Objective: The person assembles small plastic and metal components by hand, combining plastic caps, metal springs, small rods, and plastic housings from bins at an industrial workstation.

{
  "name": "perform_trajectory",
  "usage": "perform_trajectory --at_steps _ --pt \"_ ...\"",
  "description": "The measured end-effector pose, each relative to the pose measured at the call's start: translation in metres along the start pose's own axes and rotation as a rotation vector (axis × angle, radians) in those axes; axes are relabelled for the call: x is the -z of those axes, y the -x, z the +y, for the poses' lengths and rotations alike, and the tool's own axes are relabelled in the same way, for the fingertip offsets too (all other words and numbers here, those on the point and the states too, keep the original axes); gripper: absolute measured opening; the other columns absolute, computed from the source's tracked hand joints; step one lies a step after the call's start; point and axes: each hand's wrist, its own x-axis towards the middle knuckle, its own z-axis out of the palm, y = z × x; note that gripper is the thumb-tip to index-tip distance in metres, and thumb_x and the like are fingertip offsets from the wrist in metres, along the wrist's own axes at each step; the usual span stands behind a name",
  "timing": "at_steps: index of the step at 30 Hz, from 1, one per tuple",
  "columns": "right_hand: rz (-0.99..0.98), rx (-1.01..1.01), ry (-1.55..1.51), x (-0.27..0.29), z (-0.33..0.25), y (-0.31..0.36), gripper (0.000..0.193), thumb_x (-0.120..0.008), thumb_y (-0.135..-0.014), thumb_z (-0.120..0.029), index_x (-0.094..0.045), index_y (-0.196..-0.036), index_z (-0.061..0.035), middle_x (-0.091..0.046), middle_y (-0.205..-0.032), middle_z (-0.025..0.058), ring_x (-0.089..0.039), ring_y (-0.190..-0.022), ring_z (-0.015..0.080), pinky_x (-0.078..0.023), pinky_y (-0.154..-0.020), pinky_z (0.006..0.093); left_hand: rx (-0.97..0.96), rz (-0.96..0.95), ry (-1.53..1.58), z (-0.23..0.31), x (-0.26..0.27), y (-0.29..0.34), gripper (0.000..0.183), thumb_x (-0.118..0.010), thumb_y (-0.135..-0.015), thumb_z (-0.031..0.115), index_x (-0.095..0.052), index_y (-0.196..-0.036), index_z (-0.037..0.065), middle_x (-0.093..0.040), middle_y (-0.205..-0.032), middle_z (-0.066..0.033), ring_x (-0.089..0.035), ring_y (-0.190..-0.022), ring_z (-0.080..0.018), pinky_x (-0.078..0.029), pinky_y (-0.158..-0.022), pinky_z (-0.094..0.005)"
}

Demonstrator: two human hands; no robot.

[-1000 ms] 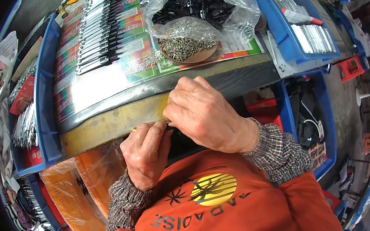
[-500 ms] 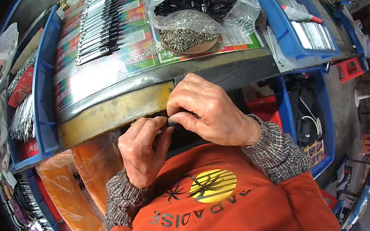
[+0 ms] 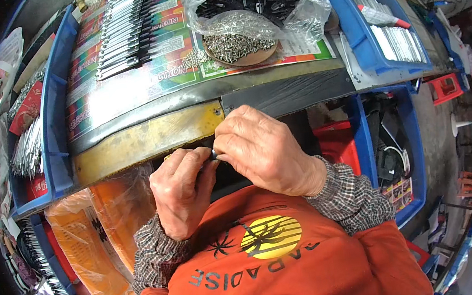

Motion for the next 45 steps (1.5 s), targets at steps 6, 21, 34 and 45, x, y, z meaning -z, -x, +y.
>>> perform_trajectory --at_steps 6,21,34,45 --pt "0.042 0.193 0.259 -0.007 0.000 0.014 0.029 -0.066 -0.065 -0.008 -0.065 -0.093 0.0012 -0.063 -0.097 0.0110 -0.063 -0.088 0.0258 -0.054 -0.066 0.0342 -0.064 0.035 -0.055 -0.005 -0.003 0.000 0.022 -0.072 -0.069 0.003 -0.062 -0.089 0.003 -0.055 -0.071 -0.0075 -0.057 -0.059 -0.0243 -0.047 -0.050 -0.0343" --pt "0.244 0.061 0.204 0.010 0.037 -0.012 0.025 -0.074 -0.069 0.000 -0.064 -0.092 -0.0017 -0.061 -0.088 0.0096 -0.062 -0.079 0.0281 -0.052 -0.068 0.0369 -0.033 -0.039 -0.296 -0.035 0.033 -0.050 0.016 -0.071 -0.075 0.001 -0.062 -0.087 0.003 -0.059 -0.073 -0.0124 -0.060 -0.065 -0.0312 -0.047 -0.057 -0.0386" --pt "0.267 -0.052 0.108 0.002 0.052 -0.008 0.021 -0.074 -0.070 0.000 -0.065 -0.089 -0.0016 -0.061 -0.085 0.0090 -0.061 -0.078 0.0275 -0.051 -0.068 0.0364 -0.129 0.107 -0.534 -0.154 0.056 -0.174 0.015 -0.061 -0.077 0.002 -0.052 -0.089 0.004 -0.062 -0.081 -0.0189 -0.062 -0.077 -0.0386 -0.047 -0.066 -0.0470" --pt "0.193 -0.080 0.122 0.004 0.049 -0.006 0.021 -0.072 -0.070 -0.003 -0.064 -0.089 -0.0039 -0.061 -0.086 0.0078 -0.060 -0.077 0.0253 -0.050 -0.067 0.0357 -0.029 0.116 -0.579 -0.225 0.039 -0.241 0.017 -0.062 -0.078 0.003 -0.061 -0.094 0.007 -0.060 -0.091 -0.0172 -0.060 -0.086 -0.0383 -0.048 -0.074 -0.0471"
